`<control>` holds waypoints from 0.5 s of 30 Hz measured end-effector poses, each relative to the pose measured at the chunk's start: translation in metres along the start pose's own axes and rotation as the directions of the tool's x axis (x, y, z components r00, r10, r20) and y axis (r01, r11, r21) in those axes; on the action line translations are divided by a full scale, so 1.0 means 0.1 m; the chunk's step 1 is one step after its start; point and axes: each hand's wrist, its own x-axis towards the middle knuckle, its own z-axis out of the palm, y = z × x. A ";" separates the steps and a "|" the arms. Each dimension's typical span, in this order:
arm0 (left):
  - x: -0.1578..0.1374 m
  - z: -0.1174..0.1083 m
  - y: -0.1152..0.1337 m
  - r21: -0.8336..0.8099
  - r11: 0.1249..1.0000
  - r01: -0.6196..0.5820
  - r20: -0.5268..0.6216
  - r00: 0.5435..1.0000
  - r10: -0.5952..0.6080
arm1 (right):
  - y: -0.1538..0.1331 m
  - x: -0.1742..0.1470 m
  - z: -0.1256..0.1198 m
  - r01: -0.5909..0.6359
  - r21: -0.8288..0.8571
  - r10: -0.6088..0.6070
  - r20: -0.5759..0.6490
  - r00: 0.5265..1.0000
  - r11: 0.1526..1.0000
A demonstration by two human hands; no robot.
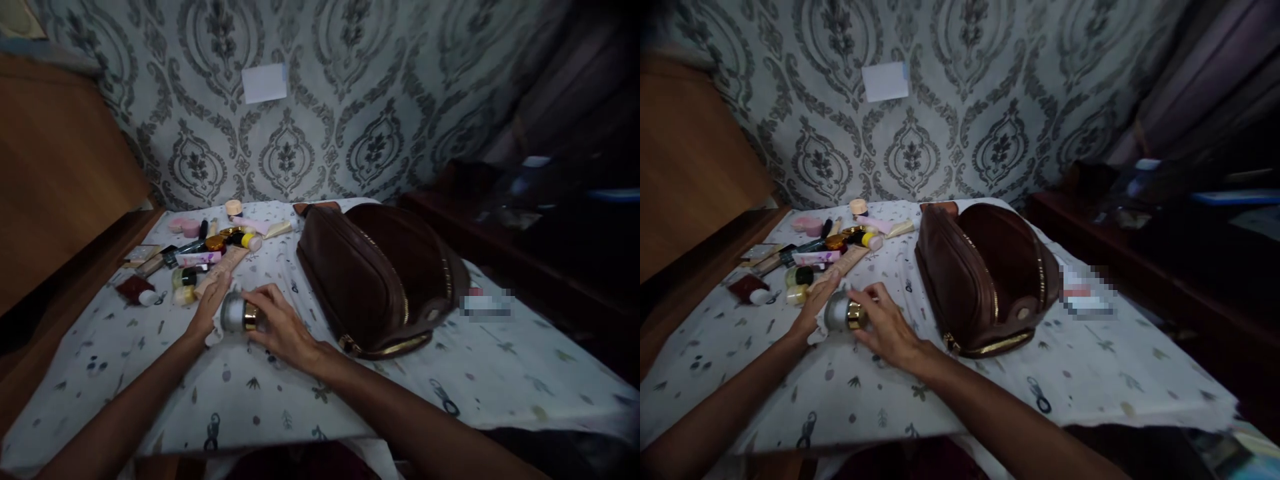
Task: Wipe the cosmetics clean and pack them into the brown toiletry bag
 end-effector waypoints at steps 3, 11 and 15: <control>-0.03 0.02 0.12 -0.091 0.996 -0.005 0.137 0.990 0.018 | 0.04 0.00 0.00 0.072 -0.096 -0.075 -0.033 0.997 0.993; -0.02 0.00 0.07 0.030 0.992 -0.119 0.050 0.992 0.117 | -0.26 0.03 -0.27 0.170 -0.291 -0.147 0.099 0.984 0.941; -0.06 0.06 0.09 0.035 0.987 -0.157 -0.008 0.987 0.158 | -0.53 -0.08 -0.58 0.145 -0.256 -0.132 0.068 0.989 0.956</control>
